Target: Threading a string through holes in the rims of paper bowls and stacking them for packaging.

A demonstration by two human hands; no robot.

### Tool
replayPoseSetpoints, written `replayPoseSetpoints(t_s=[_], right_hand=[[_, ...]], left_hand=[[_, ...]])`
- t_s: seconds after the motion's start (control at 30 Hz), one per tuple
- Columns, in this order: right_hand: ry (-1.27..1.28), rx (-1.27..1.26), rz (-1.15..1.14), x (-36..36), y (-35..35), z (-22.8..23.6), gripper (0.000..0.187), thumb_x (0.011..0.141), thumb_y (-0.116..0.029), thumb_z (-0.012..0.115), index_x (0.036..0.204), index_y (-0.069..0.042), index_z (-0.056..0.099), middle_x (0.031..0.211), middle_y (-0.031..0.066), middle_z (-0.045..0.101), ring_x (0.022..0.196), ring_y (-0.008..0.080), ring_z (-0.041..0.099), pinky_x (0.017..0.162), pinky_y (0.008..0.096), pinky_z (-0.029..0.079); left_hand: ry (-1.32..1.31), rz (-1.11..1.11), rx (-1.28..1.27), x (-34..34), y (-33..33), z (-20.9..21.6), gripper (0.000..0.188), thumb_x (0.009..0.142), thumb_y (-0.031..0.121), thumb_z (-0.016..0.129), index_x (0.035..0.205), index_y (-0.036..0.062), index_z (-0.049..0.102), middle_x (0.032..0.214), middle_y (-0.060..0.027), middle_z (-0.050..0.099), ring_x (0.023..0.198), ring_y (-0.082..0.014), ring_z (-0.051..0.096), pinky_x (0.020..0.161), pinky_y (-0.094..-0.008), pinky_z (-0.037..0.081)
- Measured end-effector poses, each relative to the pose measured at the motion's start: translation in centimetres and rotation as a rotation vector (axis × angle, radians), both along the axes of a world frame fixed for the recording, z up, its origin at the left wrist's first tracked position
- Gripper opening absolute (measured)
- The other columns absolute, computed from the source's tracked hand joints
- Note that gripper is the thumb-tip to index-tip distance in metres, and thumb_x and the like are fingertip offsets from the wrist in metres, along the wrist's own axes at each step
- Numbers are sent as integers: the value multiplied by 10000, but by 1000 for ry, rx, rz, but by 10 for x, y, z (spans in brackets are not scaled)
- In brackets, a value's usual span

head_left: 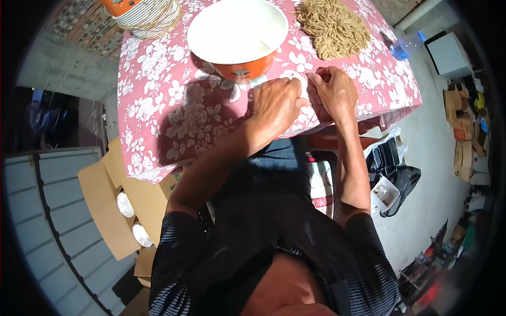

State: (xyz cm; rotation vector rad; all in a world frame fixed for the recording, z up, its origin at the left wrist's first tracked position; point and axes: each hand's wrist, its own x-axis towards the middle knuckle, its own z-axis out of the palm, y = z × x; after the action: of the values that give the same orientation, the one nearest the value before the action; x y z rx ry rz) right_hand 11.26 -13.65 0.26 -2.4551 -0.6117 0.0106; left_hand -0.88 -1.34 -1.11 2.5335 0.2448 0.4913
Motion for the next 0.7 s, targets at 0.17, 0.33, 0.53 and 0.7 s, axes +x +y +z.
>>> replayPoseSetpoints(t_s=[0.17,0.33,0.53,0.7], right_hand=[[48,23,4,0,2,-10,250,904,-277,738,942,-31,763,876,187,750,844,394,724,740,475,548],[-161,-2,108,1,-1,-20,186,892,-155,715,981,8,703,960,223,718,903,417,702,781,504,532],[4,272,121,5,1,-17,157,948,-139,686,975,16,685,819,216,711,735,384,701,688,434,539],[479,798,137,13,-7,-28,141,1016,-110,676,969,23,677,725,1,638,567,57,536,491,231,423]], left_hand=[[-16,14,17,-2,-2,-3,243,827,222,817,882,43,662,840,-112,718,808,-330,710,696,-465,537],[-69,2,37,-2,-4,-7,257,829,220,817,890,26,659,838,-130,706,814,-341,707,706,-464,544],[-120,-15,67,-11,-5,11,280,827,230,822,907,24,650,840,-128,677,815,-335,693,707,-466,544],[-501,25,275,-23,-2,66,392,787,213,855,1062,7,667,1006,-142,631,944,-302,620,812,-399,488]])
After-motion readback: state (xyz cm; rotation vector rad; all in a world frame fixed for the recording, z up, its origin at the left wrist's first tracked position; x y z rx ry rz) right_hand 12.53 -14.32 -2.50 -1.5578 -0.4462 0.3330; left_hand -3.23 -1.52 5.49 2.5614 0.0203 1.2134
